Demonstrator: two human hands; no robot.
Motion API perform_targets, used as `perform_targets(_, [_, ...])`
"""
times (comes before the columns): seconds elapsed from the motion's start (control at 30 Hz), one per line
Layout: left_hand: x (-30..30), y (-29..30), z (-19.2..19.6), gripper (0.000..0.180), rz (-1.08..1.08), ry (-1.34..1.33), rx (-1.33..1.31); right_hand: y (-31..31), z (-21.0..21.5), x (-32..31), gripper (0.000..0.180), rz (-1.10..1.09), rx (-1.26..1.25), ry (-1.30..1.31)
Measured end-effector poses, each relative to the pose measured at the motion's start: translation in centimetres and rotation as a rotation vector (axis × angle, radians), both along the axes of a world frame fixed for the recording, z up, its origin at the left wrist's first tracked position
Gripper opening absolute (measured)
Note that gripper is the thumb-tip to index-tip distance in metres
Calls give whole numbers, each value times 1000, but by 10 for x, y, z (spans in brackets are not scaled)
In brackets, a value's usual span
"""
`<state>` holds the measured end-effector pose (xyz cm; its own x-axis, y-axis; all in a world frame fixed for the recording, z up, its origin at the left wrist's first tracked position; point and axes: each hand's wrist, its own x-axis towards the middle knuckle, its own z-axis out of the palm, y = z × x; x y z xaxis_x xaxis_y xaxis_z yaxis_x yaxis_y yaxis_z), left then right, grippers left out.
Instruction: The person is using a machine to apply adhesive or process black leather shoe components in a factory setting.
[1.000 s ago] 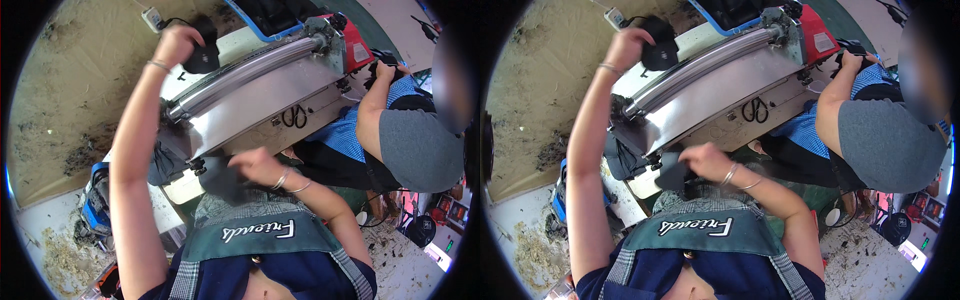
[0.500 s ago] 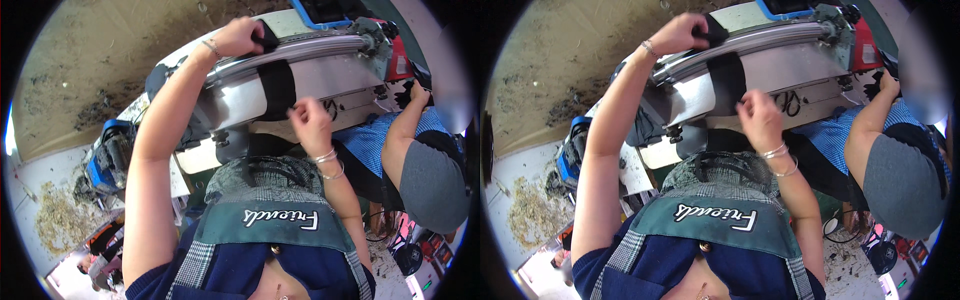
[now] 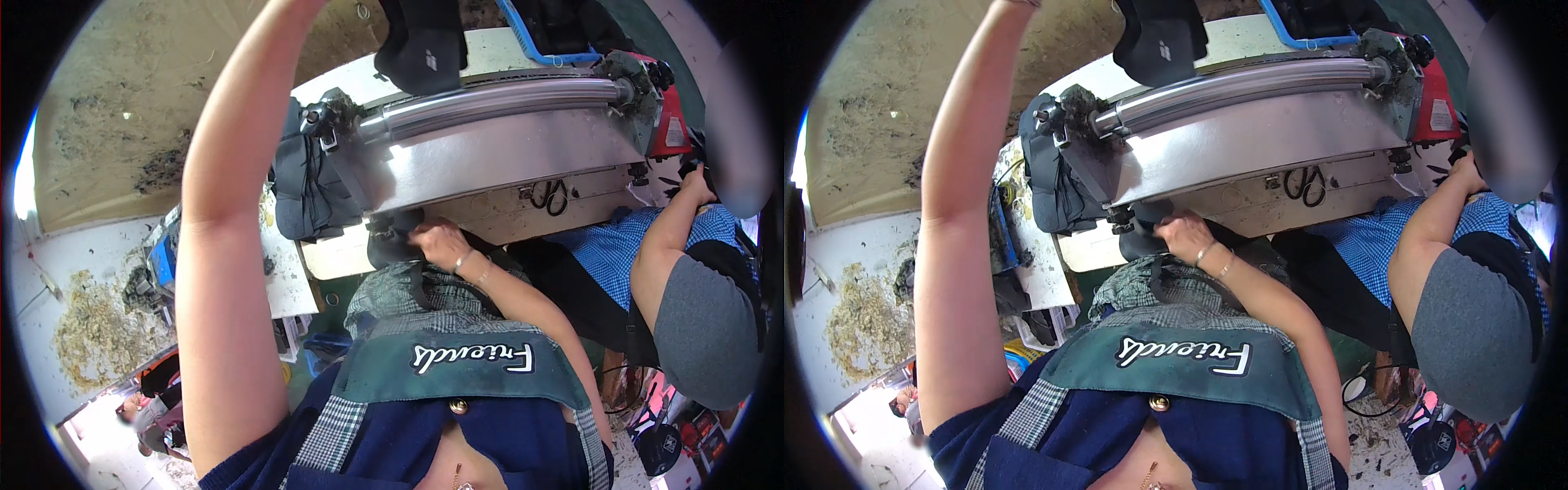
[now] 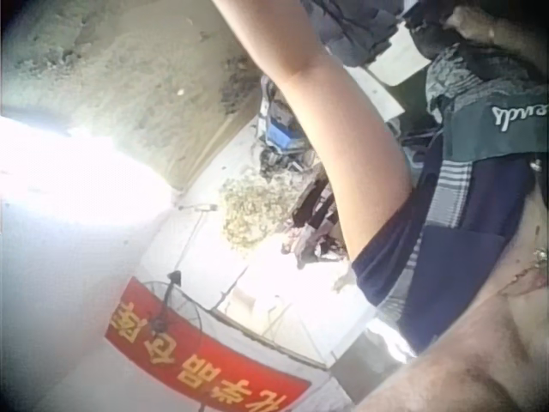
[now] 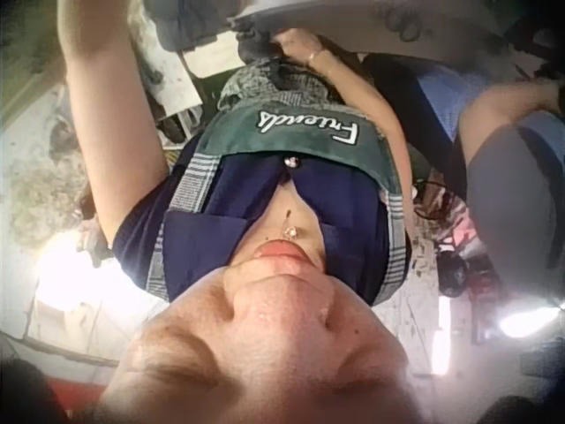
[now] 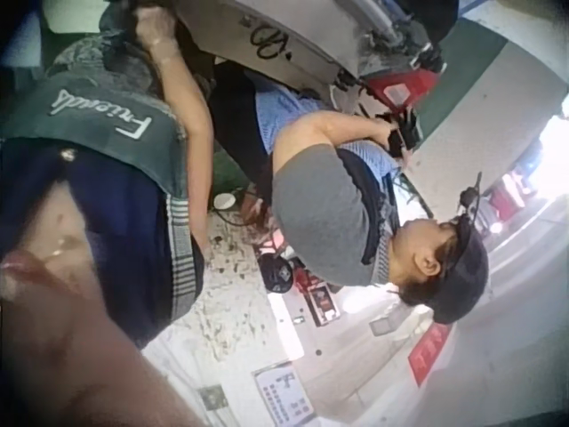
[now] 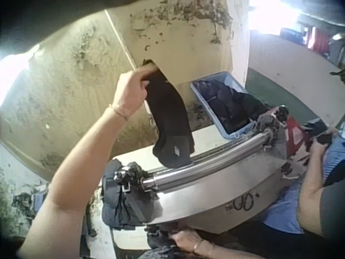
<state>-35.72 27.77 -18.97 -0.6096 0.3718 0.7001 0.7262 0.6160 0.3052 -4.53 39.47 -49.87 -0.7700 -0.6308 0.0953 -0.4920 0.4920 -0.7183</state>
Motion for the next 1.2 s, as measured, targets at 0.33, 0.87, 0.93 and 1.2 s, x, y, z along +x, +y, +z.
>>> perform_targets(0.33, [29,34,-181,27,-90,-1014,-522,86,127,-83,26,-808,-238,-266])
perform_targets(0.87, [100,35,10,28,-315,-592,-215,-16,-53,-33,40,-150,98,-225])
perform_targets(0.93, [76,15,26,37,-296,-585,6,-19,-63,-30,34,-118,106,-143])
perform_targets(1.2, [32,-142,44,32,433,136,26,-22,-48,-15,29,-213,216,-186])
